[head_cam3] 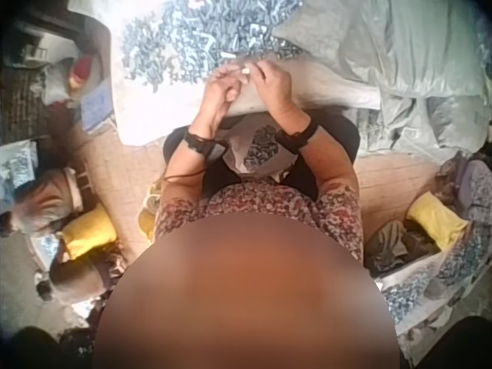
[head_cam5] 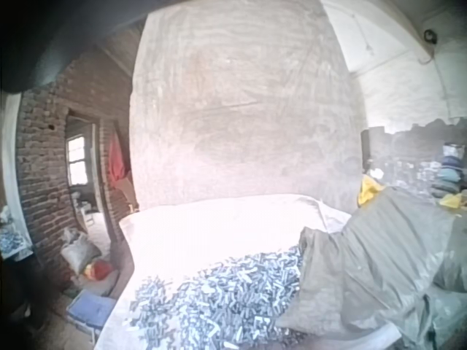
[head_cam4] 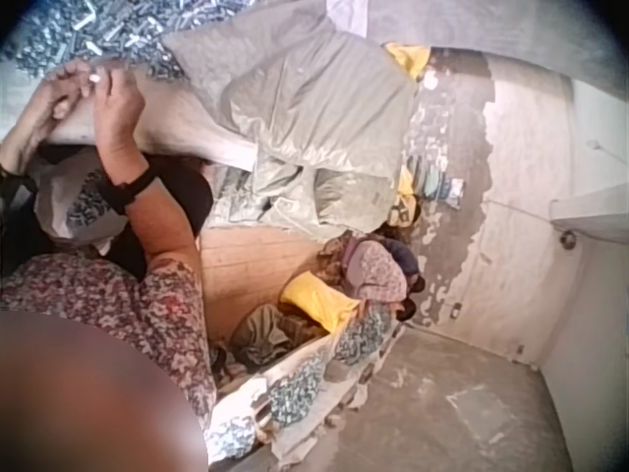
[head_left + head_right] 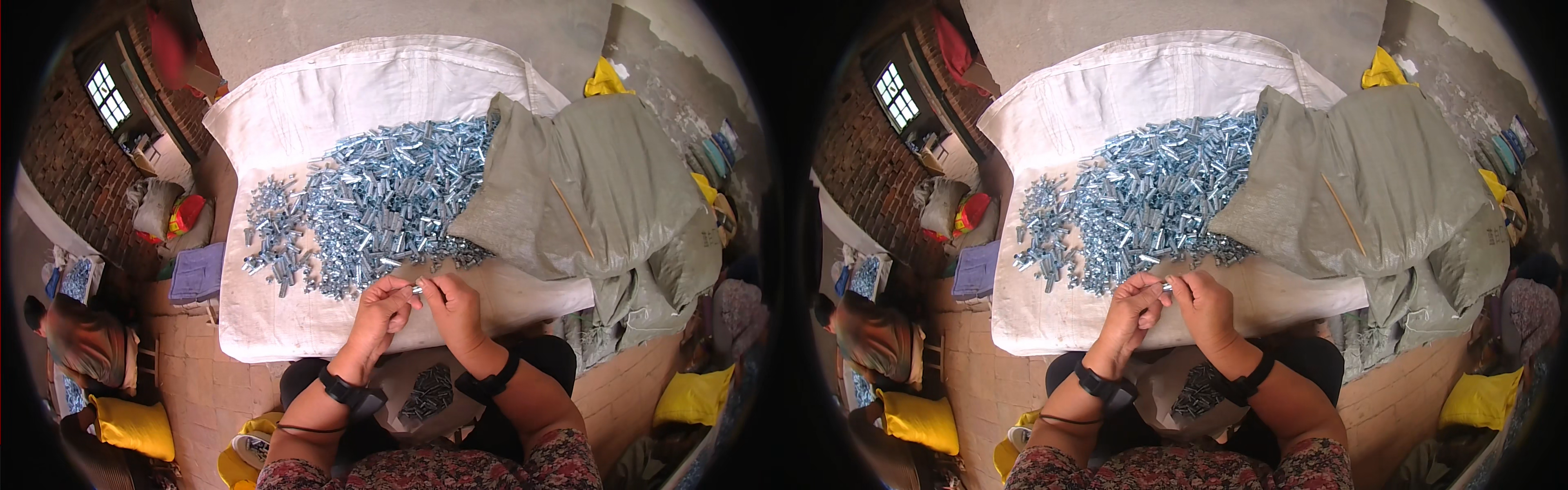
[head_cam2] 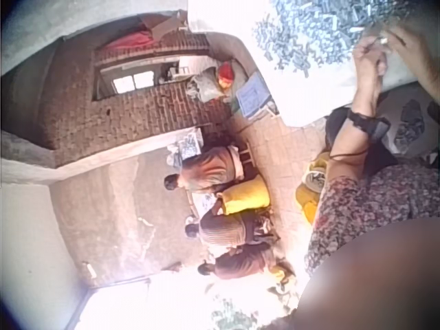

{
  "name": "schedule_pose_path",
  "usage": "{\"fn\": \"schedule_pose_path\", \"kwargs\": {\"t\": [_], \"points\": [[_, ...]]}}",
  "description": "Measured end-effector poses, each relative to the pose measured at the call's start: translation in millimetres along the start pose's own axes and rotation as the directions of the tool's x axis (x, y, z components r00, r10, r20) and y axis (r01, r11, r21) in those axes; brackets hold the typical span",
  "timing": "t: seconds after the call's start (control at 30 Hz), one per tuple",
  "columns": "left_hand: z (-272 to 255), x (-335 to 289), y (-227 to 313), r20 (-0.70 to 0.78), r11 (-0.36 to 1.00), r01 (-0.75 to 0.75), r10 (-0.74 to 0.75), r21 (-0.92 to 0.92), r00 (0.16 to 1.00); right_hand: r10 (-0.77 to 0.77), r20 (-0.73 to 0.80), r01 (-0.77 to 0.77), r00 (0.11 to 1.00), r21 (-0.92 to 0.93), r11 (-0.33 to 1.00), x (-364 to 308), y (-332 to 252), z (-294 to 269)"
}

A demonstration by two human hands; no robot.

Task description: The person is sorting and inspecting small metal fasteners on a white surface.

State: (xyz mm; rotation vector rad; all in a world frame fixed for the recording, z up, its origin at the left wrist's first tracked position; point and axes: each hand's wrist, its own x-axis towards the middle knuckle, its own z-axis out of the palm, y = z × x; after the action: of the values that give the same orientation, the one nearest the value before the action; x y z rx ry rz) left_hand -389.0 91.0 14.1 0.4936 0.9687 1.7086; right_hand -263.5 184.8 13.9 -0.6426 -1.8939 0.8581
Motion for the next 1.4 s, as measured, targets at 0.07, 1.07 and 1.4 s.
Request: {"fn": "schedule_pose_path", "kwargs": {"t": [0.07,1.07,1.4], "points": [[-2.4,-0.4,4.1,-0.005,0.999,-0.021,0.021,0.026,1.000,-0.081,0.027,0.083,0.996,-0.067,0.994,-4.2,-3.3,0.2],[-25.3,59.0,-7.4,0.214,-0.316,-0.048,0.517,0.948,0.829,-0.001,0.294,0.161,0.956,-0.519,0.840,7.8,45.7,14.0],[-8.7,20.5,9.8,-0.050,0.713,-0.210,0.325,0.670,0.944,0.160,0.182,-0.179,0.970,0.091,0.980,9.1,37.4,-2.7]]}}
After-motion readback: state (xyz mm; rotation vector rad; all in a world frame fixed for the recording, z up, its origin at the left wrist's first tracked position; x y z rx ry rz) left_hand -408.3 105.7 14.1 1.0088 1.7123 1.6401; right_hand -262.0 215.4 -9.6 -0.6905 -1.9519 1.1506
